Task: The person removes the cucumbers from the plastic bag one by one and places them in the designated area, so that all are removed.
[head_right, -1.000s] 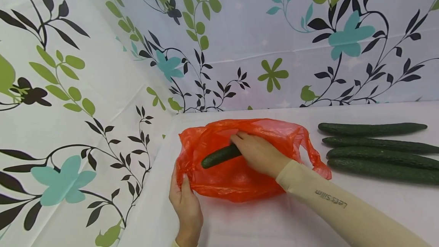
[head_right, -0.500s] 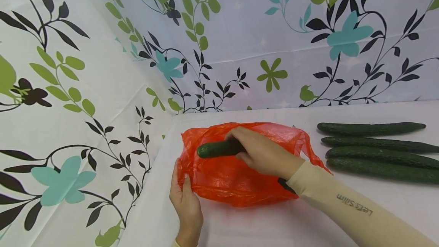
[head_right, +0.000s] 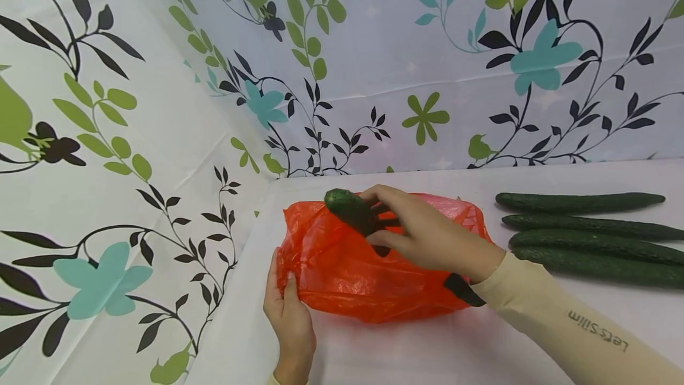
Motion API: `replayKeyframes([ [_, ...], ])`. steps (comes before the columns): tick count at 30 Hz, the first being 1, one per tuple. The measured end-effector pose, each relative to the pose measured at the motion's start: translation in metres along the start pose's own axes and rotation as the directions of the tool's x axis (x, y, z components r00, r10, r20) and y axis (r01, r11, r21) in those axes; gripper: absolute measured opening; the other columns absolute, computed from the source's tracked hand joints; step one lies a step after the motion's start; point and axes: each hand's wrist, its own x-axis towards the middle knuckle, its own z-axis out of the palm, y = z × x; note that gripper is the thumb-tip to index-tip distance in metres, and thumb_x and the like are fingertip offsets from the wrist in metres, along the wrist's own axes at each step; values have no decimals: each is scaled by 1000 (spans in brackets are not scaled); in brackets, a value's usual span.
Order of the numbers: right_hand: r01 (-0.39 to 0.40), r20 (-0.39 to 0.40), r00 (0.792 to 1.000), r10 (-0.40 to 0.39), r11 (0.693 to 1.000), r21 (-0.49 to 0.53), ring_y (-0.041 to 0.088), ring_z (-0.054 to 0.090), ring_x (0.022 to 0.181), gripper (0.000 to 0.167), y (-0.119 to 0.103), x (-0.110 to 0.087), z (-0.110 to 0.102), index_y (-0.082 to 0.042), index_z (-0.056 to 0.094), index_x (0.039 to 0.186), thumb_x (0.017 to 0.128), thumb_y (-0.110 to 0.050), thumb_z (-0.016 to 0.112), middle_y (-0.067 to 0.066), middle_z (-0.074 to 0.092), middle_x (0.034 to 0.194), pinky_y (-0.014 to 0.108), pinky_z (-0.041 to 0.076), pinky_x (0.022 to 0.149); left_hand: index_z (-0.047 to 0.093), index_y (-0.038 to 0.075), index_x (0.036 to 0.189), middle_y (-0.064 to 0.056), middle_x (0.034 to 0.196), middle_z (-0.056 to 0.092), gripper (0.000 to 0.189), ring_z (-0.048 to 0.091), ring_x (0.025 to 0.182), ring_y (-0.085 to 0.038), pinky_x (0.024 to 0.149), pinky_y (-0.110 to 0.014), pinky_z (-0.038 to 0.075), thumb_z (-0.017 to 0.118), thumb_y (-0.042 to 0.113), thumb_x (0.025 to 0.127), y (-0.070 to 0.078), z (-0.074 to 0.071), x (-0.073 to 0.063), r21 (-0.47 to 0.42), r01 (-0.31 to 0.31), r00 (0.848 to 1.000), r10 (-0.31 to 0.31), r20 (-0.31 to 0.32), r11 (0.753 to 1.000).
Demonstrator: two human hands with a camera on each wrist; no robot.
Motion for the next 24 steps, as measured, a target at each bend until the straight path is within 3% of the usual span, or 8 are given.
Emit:
replayKeyframes([
  [7, 70, -52, 996, -66, 995, 65, 18, 64, 113, 48, -1, -10, -24, -17, 56, 128, 88, 2, 75, -3, 63, 116, 39, 56, 94, 36, 17, 157, 4, 157, 41, 53, 42, 141, -20, 102, -31, 47, 40, 0, 107, 0, -1, -1, -22, -9, 1000, 9, 15, 1000],
  [15, 116, -149, 984, -96, 984, 133, 23, 68, 110, 50, -4, -28, -47, -5, 57, 132, 88, 15, 68, 10, 65, 122, 30, 58, 86, 40, 21, 155, 5, 154, 45, 55, 43, 140, -21, 102, -31, 47, 45, -2, 105, -2, -5, 1, 3, -46, 999, 46, 24, 999],
  [19, 164, -195, 972, -132, 973, 161, 23, 69, 109, 58, -5, -38, -58, 2, 53, 137, 85, 23, 64, 17, 64, 124, 31, 60, 81, 40, 20, 155, 4, 153, 46, 55, 43, 140, -21, 102, -30, 47, 44, -2, 105, -1, -6, 2, 6, -48, 999, 48, 19, 999],
  [24, 166, -301, 945, -132, 982, 91, 18, 67, 113, 60, -9, -55, -73, 6, 52, 138, 83, 27, 63, 15, 65, 126, 26, 56, 85, 41, 16, 155, 1, 153, 47, 54, 43, 140, -22, 103, -30, 46, 42, -4, 105, 0, -7, 2, 1, -68, 998, 68, 10, 998],
])
